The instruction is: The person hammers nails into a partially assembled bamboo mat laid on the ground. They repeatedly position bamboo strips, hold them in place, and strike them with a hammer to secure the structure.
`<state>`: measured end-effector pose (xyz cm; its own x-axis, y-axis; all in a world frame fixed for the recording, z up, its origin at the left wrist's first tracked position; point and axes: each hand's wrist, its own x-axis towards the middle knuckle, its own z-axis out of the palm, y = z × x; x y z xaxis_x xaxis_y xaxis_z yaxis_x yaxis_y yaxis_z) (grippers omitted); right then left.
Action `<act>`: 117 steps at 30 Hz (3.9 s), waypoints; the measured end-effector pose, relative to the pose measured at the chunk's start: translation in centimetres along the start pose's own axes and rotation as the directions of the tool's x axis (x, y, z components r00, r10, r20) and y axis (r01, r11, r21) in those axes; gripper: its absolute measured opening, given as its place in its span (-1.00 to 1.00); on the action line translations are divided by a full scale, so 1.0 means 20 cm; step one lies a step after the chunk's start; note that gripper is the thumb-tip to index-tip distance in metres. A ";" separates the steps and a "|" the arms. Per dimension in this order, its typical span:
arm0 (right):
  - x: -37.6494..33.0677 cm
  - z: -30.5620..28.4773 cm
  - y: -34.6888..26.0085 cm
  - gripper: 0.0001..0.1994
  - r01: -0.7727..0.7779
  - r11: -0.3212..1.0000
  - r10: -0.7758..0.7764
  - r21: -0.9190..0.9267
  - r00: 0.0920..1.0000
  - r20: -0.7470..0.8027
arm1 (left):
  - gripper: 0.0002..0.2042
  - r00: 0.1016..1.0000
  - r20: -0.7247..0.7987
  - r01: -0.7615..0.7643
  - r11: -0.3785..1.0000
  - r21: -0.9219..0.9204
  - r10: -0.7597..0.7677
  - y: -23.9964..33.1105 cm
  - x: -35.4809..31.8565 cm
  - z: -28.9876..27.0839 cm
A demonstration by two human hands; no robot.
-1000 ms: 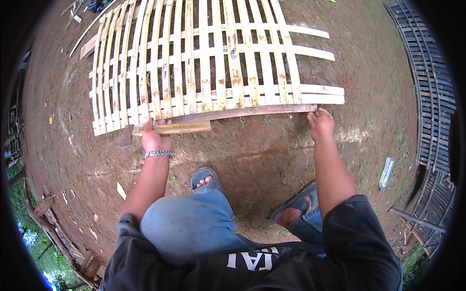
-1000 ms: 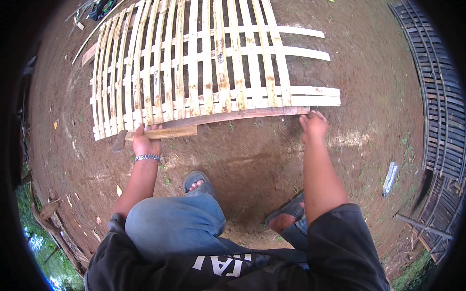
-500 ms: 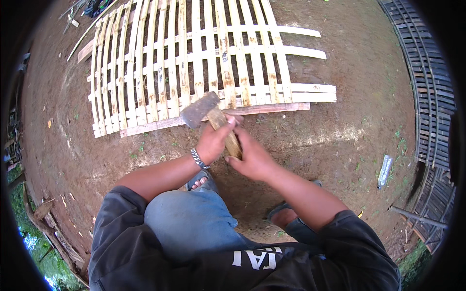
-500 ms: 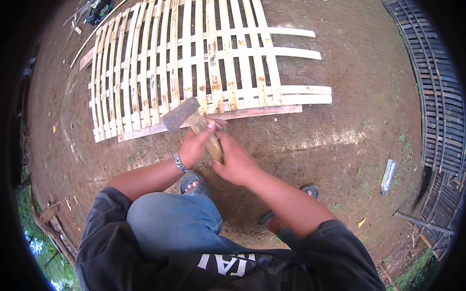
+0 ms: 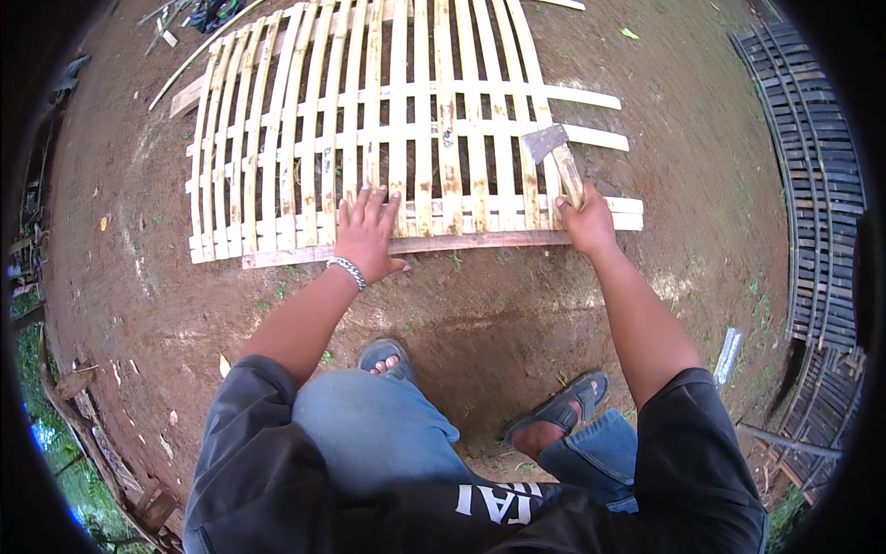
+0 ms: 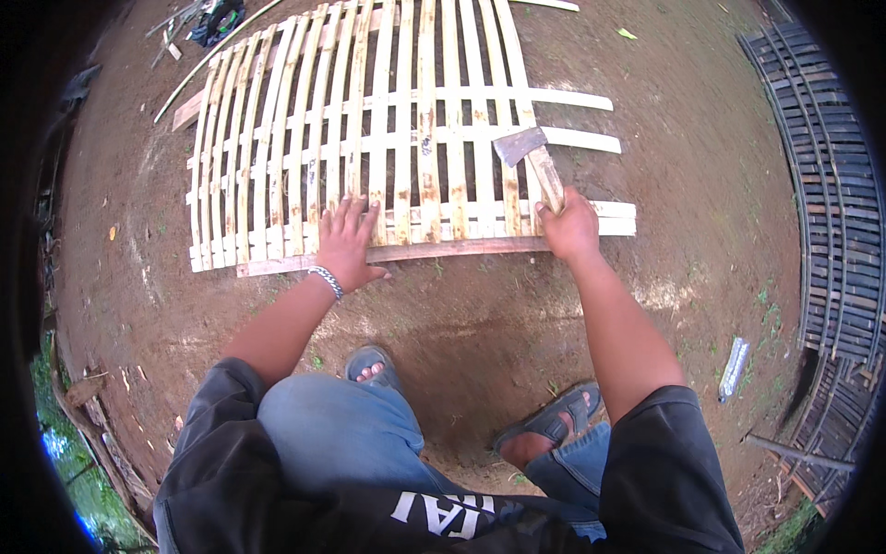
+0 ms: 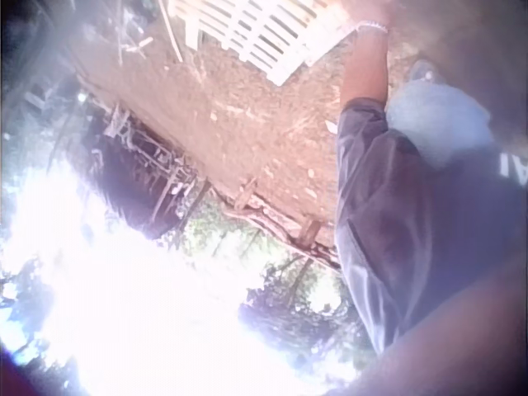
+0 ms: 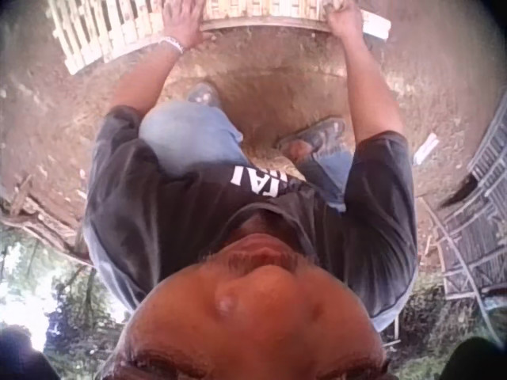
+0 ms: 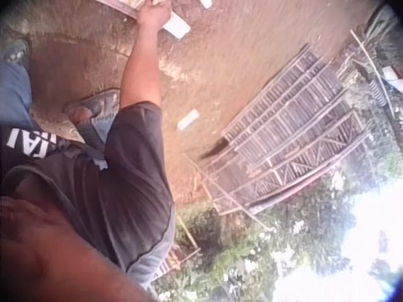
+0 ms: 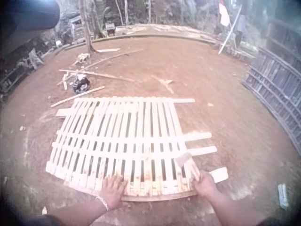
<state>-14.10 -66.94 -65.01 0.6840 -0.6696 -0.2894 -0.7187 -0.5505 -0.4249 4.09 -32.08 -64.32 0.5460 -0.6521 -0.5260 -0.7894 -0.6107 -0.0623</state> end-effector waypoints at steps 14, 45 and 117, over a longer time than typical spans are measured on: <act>0.03 0.14 -0.12 -0.53 -0.045 0.996 0.042 0.079 0.999 0.028 | 0.08 0.964 -0.253 -0.114 0.986 -0.120 0.081 -0.10 0.03 0.15; -1.29 -0.01 -0.34 -0.60 -0.598 0.382 0.261 0.705 0.802 0.538 | 0.44 0.709 0.005 -0.693 0.695 0.191 0.705 0.14 0.58 -0.33; -0.89 0.16 -0.54 -0.54 -0.038 0.941 -0.024 0.337 0.984 0.177 | 0.34 0.846 -0.083 -0.511 0.845 0.156 0.527 -0.01 0.39 -0.16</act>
<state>-18.17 -47.43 -57.93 0.7122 -0.5575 -0.4266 -0.6598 -0.3240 -0.6780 9.35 -38.53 -65.71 0.0693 -0.9106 -0.4075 -0.9900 -0.1129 0.0841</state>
